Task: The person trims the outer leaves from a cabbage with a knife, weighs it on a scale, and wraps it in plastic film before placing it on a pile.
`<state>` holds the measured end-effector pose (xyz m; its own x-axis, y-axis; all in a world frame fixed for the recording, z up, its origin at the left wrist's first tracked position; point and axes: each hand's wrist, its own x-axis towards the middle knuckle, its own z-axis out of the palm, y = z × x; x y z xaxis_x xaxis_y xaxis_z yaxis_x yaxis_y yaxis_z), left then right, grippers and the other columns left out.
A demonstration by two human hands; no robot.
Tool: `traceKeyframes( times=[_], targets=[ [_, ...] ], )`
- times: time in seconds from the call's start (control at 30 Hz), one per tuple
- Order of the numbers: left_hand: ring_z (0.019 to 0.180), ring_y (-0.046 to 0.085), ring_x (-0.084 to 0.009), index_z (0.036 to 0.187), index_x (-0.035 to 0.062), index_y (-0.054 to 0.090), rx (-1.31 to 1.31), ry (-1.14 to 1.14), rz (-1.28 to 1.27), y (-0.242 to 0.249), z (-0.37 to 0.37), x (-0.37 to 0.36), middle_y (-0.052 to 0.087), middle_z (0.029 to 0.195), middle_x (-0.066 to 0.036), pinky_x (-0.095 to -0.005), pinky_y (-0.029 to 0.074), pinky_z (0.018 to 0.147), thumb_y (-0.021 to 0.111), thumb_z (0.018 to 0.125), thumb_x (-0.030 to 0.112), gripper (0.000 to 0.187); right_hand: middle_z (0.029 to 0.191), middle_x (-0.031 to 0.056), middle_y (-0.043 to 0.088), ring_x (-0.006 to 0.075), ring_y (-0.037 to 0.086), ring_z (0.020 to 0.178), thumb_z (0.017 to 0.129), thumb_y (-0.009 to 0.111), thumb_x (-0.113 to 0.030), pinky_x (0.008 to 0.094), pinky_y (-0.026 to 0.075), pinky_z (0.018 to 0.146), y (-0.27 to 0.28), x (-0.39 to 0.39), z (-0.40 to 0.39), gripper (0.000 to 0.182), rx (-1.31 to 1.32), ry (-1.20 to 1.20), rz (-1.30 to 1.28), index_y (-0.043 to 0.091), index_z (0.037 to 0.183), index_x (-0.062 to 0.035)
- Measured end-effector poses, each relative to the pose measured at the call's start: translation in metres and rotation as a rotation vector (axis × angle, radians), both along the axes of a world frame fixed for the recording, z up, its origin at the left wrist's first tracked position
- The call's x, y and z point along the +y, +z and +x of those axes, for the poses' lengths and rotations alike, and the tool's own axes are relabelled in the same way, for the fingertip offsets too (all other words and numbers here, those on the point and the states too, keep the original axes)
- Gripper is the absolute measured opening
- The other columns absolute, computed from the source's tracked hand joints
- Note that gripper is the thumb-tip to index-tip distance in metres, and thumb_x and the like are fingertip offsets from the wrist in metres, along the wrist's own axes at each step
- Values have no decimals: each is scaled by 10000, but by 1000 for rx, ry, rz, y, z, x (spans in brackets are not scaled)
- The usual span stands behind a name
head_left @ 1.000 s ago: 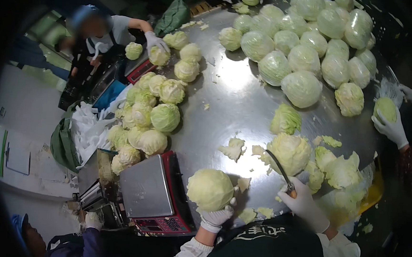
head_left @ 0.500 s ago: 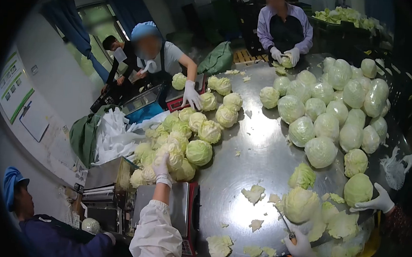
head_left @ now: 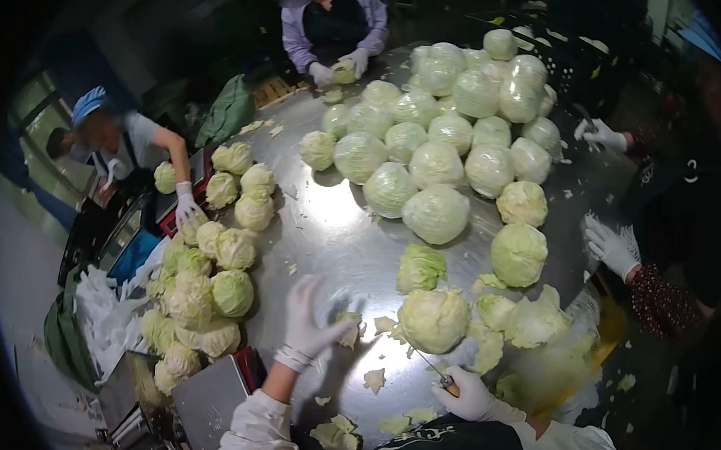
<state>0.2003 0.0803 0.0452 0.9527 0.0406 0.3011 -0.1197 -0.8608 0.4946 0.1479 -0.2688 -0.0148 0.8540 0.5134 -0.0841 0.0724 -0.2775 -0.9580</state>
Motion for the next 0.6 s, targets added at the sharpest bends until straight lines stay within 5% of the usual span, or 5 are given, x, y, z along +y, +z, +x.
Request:
traceKeyframes(
  times=[0.1,0.13,0.37,0.47,0.6],
  targets=[
    [1312,451,-431,1526,35,334,220,-158,-221,-34,13,-94,427,1380,-275,-501,414,1092,914,615,577,1209,765,110,618,162,572,644,921,694,-170,329,477,619,2,-10,2,316,-87,-55,99,617,1189,-21],
    [1296,457,-423,1524,15,316,357,-124,-440,-40,18,-119,439,1351,-264,-471,421,1085,917,618,557,1215,761,102,614,152,565,643,921,695,-169,325,473,618,6,-15,2,324,-47,-61,56,616,1199,-23],
    [1248,475,-399,1444,21,394,277,-144,-414,-69,6,-146,452,1314,-246,-464,423,1080,914,663,432,1025,675,50,540,89,527,611,989,604,-155,299,440,577,-20,-50,12,394,136,-281,105,554,1339,20],
    [1318,456,-373,1457,13,383,206,-236,-292,-63,-42,-118,425,1388,-242,-461,398,1116,945,639,404,1067,686,76,539,123,531,594,974,615,-159,304,445,578,-15,-59,18,387,134,-273,86,563,1315,19],
    [1382,411,-342,1510,-17,271,223,-337,-242,-63,-111,-77,360,1474,-225,-455,353,1160,967,607,420,1222,762,173,610,301,628,653,949,615,-168,382,498,623,-24,-51,9,346,128,16,-125,556,1239,11]
  ],
)
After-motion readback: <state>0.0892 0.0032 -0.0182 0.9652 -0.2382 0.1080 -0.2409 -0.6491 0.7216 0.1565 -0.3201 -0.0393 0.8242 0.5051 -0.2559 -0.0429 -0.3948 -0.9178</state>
